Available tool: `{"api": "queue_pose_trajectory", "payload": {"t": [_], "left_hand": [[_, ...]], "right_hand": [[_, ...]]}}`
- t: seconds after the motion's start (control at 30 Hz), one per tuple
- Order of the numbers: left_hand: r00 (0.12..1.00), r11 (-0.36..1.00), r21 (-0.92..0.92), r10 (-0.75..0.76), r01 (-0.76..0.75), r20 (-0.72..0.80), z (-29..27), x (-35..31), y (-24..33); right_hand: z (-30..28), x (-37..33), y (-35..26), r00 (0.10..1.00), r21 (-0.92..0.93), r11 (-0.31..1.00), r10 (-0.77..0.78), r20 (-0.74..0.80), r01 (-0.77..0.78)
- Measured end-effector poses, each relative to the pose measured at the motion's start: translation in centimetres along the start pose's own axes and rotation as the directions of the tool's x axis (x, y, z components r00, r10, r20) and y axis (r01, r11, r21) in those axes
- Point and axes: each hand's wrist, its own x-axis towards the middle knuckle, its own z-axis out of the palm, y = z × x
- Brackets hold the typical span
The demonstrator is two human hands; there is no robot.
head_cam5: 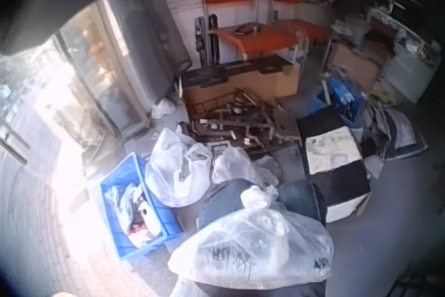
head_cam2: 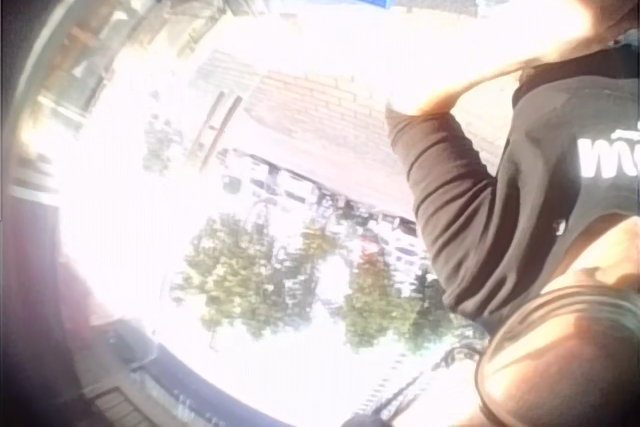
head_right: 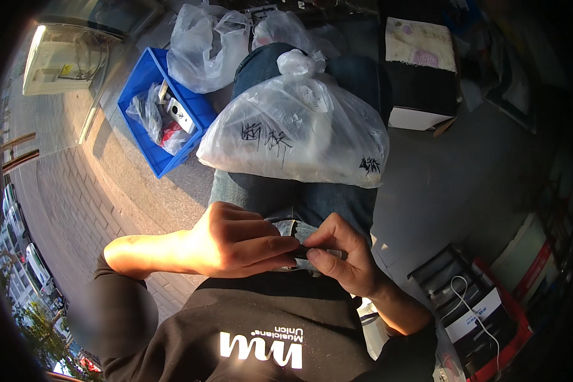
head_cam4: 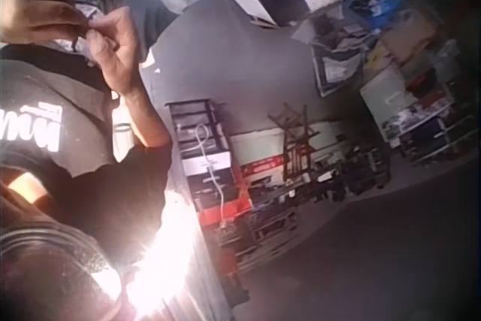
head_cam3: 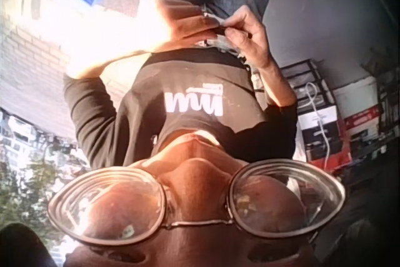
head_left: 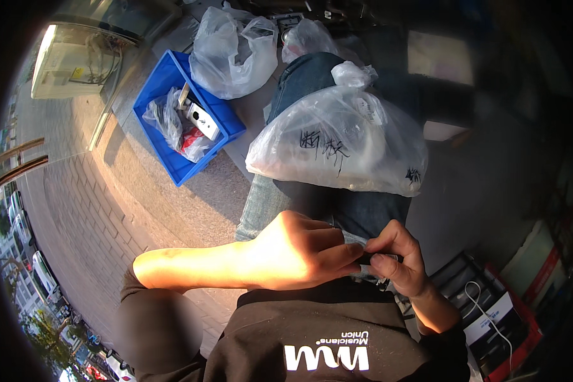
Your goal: The person labels a plastic bag with a marker, then unpacks a door lock from a box. They spray the lock with a lubricant and wipe it with a cloth, cleaning the handle and body.
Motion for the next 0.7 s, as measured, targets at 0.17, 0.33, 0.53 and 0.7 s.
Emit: {"api": "queue_pose_trajectory", "payload": {"t": [0.17,0.33,0.53,0.7], "left_hand": [[0.995,0.983,0.154,0.101,-0.097,-0.016,0.3,0.8,0.1],[0.87,0.926,0.156,-0.25,0.343,-0.425,-6.7,8.3,-7.5],[0.867,0.741,0.502,-0.497,0.447,-0.038,-3.8,10.8,-13.3],[0.878,0.832,0.356,-0.475,0.426,0.06,-2.8,10.3,-10.9]], "right_hand": [[0.2,0.0,0.3,0.995,0.096,0.993,-0.058,-0.083,0.066],[-1.7,0.6,-3.7,0.839,-0.104,0.897,-0.44,-0.319,0.431],[-3.8,-0.1,-3.6,0.747,-0.312,0.872,-0.485,-0.455,0.376],[-2.9,0.9,-3.5,0.685,-0.324,0.866,-0.499,-0.531,0.38]]}}
